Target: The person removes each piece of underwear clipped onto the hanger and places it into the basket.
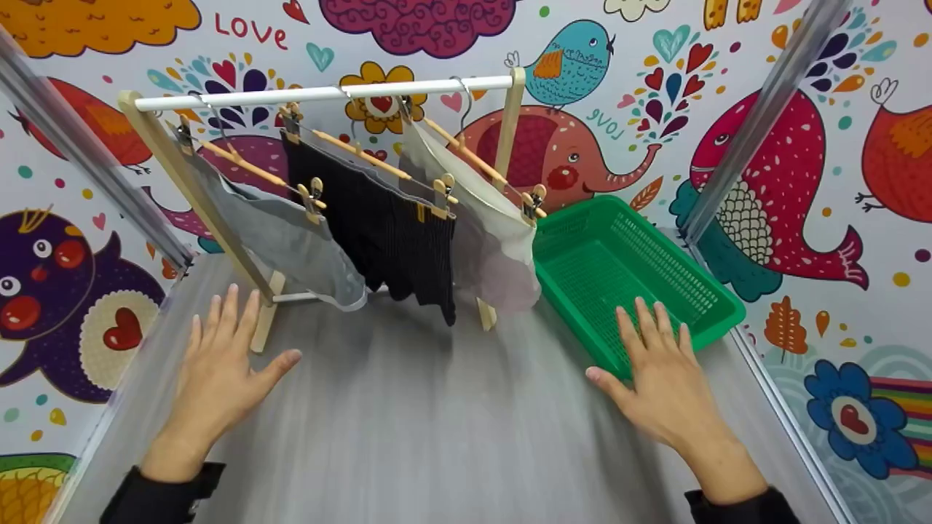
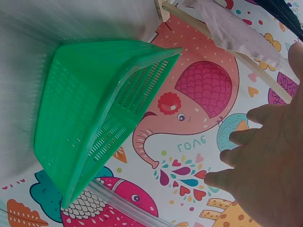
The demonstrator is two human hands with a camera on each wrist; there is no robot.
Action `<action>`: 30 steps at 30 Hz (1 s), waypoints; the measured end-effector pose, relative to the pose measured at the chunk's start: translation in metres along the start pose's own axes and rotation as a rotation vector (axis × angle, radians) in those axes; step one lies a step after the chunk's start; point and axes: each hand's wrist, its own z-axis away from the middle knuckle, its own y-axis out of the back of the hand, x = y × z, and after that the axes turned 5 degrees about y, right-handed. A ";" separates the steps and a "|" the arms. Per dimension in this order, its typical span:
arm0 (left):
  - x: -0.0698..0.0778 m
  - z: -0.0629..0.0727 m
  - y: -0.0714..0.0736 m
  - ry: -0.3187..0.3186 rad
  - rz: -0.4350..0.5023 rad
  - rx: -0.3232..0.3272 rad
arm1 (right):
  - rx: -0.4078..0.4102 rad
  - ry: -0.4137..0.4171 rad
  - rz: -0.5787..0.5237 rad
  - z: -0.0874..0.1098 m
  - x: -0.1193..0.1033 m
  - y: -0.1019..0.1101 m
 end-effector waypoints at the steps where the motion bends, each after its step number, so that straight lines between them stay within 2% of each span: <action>1: 0.003 -0.001 0.001 0.000 0.004 0.018 | -0.001 0.000 0.000 0.000 0.000 0.000; 8: 0.026 -0.013 0.004 -0.011 0.100 0.167 | 0.007 0.006 0.006 0.001 -0.004 0.001; 13: 0.043 -0.021 0.004 -0.047 0.167 0.263 | -0.002 0.009 0.006 0.002 -0.007 0.000; 20: 0.062 -0.037 0.004 -0.156 0.230 0.502 | 0.000 0.015 -0.001 0.003 -0.012 -0.001; 23: 0.070 -0.045 0.006 -0.187 0.251 0.576 | 0.005 0.024 -0.011 0.004 -0.014 -0.002; 30: 0.090 -0.068 0.012 -0.156 0.266 0.702 | 0.007 0.036 -0.024 0.004 -0.018 -0.003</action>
